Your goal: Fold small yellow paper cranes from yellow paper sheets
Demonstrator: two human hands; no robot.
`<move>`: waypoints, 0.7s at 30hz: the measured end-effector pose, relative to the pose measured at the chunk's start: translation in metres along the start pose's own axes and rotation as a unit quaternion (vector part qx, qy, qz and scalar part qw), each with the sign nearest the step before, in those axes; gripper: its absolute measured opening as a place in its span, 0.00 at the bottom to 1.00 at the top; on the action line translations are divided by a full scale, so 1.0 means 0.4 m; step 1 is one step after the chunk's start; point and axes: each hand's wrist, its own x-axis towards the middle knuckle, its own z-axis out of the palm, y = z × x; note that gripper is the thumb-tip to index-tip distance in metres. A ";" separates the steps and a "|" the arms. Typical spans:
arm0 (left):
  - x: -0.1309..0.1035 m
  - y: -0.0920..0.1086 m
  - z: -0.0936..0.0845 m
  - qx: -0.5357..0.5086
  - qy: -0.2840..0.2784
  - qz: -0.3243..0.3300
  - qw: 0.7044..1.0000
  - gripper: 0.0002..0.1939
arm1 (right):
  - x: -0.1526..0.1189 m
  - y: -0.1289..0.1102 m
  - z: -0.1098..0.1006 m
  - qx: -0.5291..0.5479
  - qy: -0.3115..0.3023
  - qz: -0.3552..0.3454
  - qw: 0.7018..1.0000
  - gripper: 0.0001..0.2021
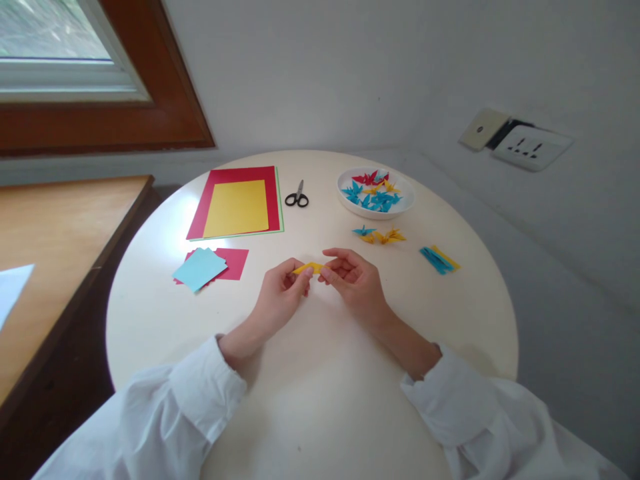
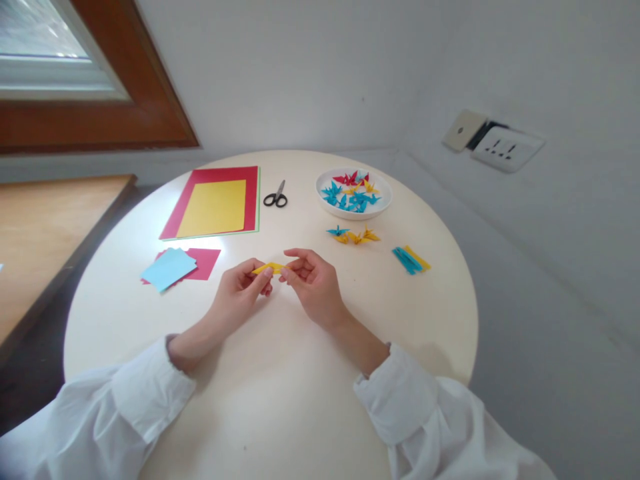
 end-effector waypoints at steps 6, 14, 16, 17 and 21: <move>0.003 -0.007 0.003 -0.097 -0.014 -0.019 0.995 0.14 | 0.000 -0.005 0.005 0.015 0.037 0.004 0.999 0.17; 0.003 -0.004 0.001 -0.110 0.004 -0.017 0.994 0.08 | -0.004 0.001 0.016 -0.003 0.074 0.015 0.997 0.12; 0.003 -0.006 0.001 -0.117 0.006 -0.016 0.993 0.08 | -0.008 0.002 0.019 0.000 0.060 0.025 0.998 0.12; 0.003 -0.008 0.001 -0.121 0.007 -0.018 0.992 0.08 | -0.010 0.003 0.021 0.001 0.051 0.029 0.998 0.12; 0.006 -0.014 0.003 -0.132 0.011 -0.018 0.991 0.07 | -0.019 0.008 0.024 -0.007 0.019 0.033 0.999 0.12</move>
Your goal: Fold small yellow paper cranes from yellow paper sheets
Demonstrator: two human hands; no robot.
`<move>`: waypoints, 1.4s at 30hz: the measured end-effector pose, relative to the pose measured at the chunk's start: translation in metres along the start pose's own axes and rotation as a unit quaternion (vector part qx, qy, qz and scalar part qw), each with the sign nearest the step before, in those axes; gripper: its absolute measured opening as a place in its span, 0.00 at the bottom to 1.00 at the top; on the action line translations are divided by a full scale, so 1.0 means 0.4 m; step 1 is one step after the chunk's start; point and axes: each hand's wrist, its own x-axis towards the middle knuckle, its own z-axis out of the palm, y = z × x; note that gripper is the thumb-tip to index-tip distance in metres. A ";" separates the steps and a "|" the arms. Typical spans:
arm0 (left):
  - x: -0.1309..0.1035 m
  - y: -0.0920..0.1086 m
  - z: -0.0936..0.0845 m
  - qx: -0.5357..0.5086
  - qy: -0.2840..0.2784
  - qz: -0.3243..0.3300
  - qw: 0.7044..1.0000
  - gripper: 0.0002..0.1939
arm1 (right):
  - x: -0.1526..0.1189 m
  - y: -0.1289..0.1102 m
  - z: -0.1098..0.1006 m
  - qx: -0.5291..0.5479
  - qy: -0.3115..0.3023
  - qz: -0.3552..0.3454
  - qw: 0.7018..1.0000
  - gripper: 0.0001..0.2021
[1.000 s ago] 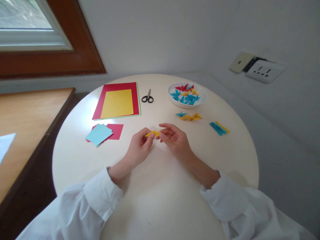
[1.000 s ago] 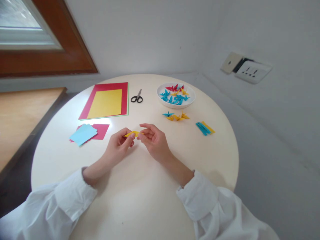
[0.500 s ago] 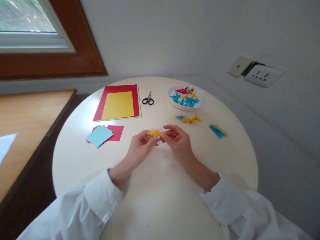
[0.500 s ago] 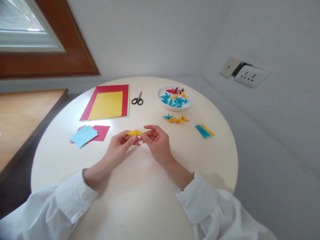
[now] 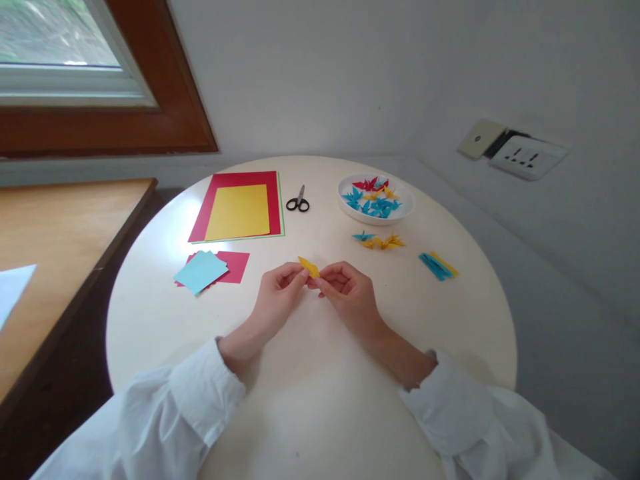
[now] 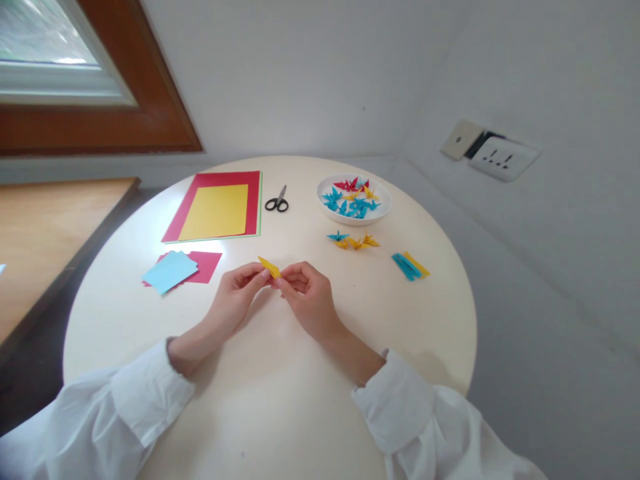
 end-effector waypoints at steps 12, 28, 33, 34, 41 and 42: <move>-0.002 -0.009 -0.004 0.139 -0.015 0.003 0.990 0.08 | 0.007 0.002 -0.014 -0.143 -0.004 -0.060 0.988 0.09; 0.001 -0.006 0.003 0.084 -0.008 -0.036 0.996 0.11 | 0.012 0.015 -0.017 -0.191 0.027 -0.107 0.975 0.07; 0.000 0.003 0.011 0.072 0.023 -0.041 0.996 0.06 | 0.012 0.016 -0.014 -0.211 0.009 -0.104 0.972 0.07; 0.000 0.004 0.011 0.071 0.023 -0.040 0.996 0.06 | 0.012 0.016 -0.014 -0.214 0.003 -0.105 0.971 0.07; 0.006 0.004 0.007 0.067 0.023 -0.033 0.997 0.06 | 0.010 0.003 -0.016 -0.221 -0.021 -0.095 0.970 0.08; 0.006 0.006 0.006 0.060 0.022 -0.035 0.997 0.06 | 0.010 0.000 -0.017 -0.212 -0.020 -0.086 0.973 0.07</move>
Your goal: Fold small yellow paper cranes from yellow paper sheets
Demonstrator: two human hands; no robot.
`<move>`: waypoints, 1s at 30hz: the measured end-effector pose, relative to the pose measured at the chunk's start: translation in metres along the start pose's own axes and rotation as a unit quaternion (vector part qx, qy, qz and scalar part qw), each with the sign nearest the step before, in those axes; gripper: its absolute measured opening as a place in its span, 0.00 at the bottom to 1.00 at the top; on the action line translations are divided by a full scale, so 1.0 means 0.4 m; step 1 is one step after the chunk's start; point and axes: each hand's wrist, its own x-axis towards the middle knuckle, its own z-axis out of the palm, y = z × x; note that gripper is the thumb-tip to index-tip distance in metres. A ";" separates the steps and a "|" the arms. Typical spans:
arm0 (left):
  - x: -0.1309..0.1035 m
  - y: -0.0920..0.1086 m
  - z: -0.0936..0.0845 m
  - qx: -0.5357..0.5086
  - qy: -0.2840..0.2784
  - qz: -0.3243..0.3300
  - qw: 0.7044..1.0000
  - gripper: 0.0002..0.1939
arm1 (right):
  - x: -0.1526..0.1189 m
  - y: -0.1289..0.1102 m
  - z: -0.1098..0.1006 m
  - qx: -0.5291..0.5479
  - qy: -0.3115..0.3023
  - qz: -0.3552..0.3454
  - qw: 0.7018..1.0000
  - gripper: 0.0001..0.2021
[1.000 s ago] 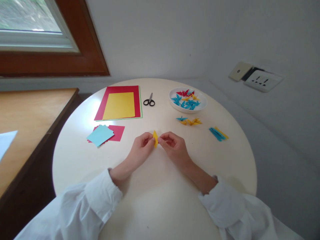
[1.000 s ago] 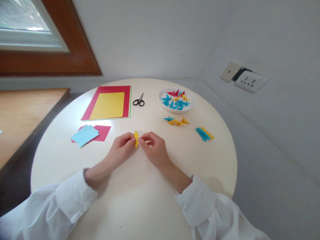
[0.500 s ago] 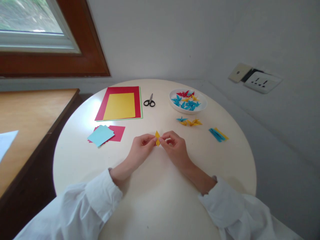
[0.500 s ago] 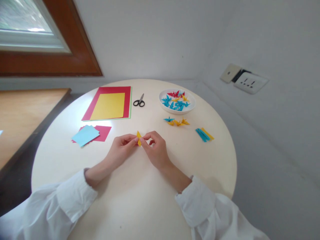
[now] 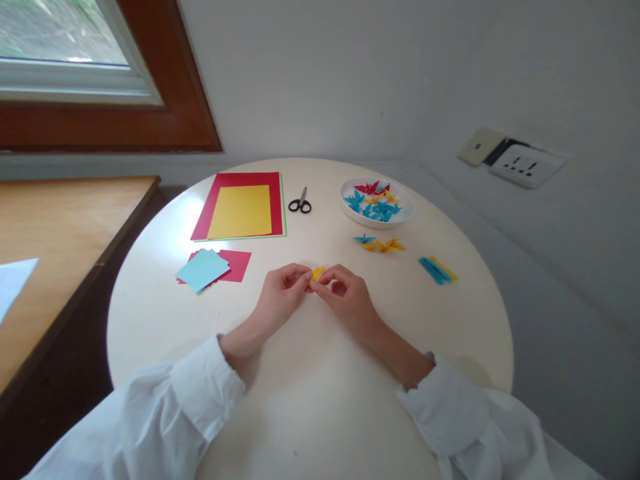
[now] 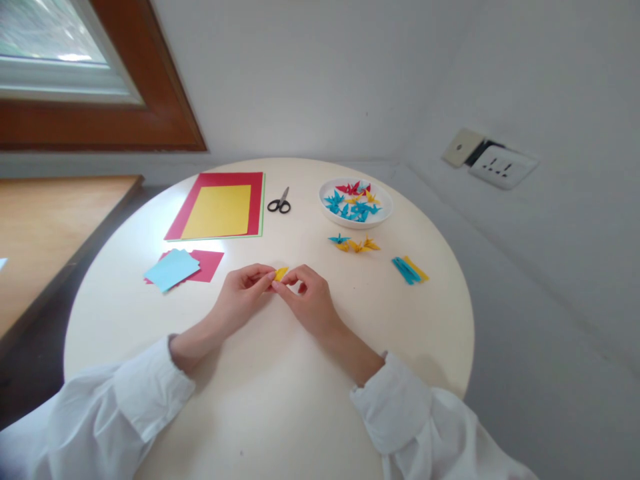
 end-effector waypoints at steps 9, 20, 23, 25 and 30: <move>0.001 -0.009 -0.009 -0.088 -0.042 -0.004 0.995 0.11 | 0.004 0.007 -0.007 0.172 -0.036 0.023 0.984 0.09; -0.003 -0.001 -0.010 -0.159 -0.069 -0.010 0.985 0.09 | 0.003 0.002 -0.016 0.130 -0.004 0.014 0.991 0.03; -0.005 0.006 -0.007 -0.128 -0.057 0.003 0.990 0.09 | 0.005 0.001 -0.016 0.133 0.018 0.015 0.991 0.02; -0.007 0.009 -0.007 -0.108 -0.048 0.010 0.993 0.10 | 0.005 0.001 -0.015 0.139 0.023 0.015 0.990 0.02; -0.010 0.016 -0.008 -0.067 -0.023 0.020 0.997 0.08 | 0.005 0.001 -0.011 0.155 0.027 0.012 0.987 0.03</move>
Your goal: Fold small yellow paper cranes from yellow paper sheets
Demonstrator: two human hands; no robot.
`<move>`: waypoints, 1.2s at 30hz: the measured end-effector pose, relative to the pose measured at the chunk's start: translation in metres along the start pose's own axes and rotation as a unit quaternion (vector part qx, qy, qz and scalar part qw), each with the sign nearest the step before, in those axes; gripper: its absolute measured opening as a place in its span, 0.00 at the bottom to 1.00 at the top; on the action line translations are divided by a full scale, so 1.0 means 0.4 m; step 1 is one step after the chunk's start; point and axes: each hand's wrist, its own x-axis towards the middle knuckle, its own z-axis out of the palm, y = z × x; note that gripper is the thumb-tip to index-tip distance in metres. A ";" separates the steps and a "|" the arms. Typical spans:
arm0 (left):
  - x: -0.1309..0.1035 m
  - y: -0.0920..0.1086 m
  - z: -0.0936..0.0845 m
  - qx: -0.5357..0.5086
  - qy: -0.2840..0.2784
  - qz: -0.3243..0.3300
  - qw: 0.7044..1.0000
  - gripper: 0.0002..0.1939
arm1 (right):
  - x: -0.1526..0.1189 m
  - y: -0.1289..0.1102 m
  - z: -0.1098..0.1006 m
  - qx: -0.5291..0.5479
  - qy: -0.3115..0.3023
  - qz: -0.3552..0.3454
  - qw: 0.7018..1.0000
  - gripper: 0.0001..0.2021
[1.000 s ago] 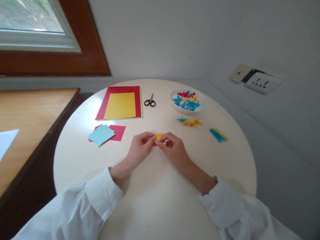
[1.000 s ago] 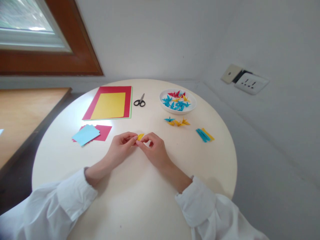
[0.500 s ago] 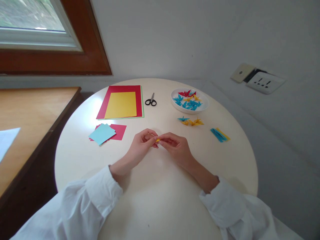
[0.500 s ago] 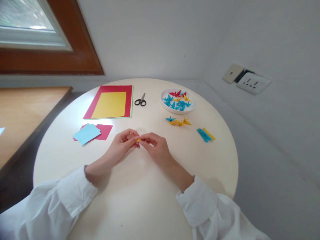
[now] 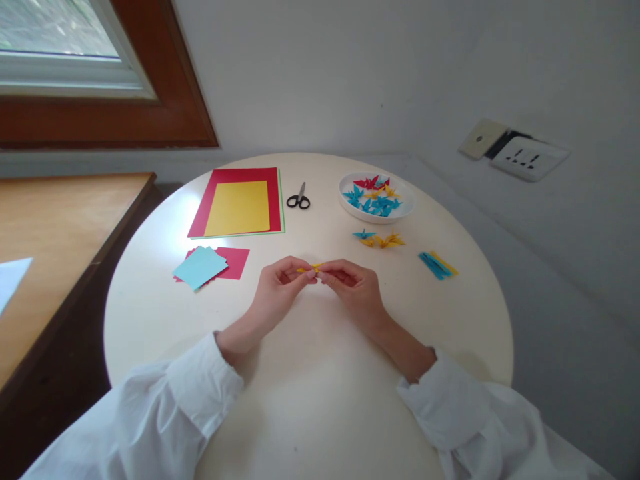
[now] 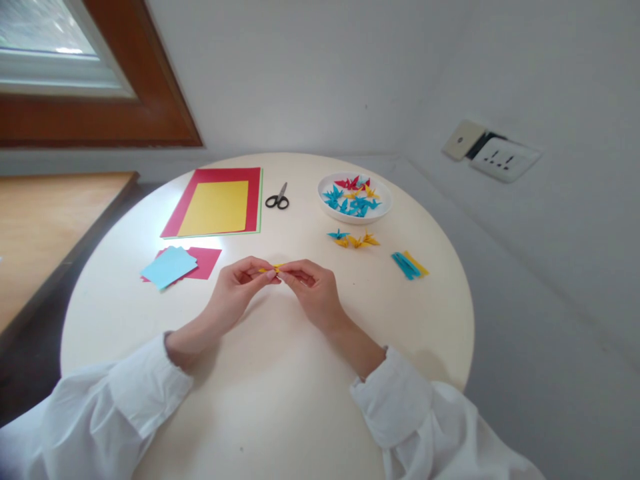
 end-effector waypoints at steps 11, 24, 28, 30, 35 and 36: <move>-0.006 -0.011 0.006 0.057 0.028 0.040 0.997 0.04 | -0.002 0.008 0.008 -0.015 0.029 -0.010 0.999 0.02; -0.011 -0.021 0.009 0.093 0.039 0.079 0.992 0.03 | -0.007 0.007 0.014 -0.018 0.040 -0.015 0.999 0.04; -0.014 -0.027 0.013 0.088 0.037 0.093 0.991 0.02 | -0.011 0.002 0.016 -0.024 0.037 -0.021 0.999 0.03; -0.015 -0.029 0.015 0.086 0.036 0.096 0.991 0.02 | -0.012 -0.001 0.017 -0.029 0.039 -0.021 0.999 0.04; -0.015 -0.032 0.014 0.094 0.040 0.099 0.990 0.03 | -0.013 -0.008 0.021 -0.037 0.040 -0.021 0.998 0.04; -0.015 -0.033 0.013 0.096 0.039 0.100 0.990 0.03 | -0.013 -0.008 0.021 -0.037 0.042 -0.020 0.998 0.04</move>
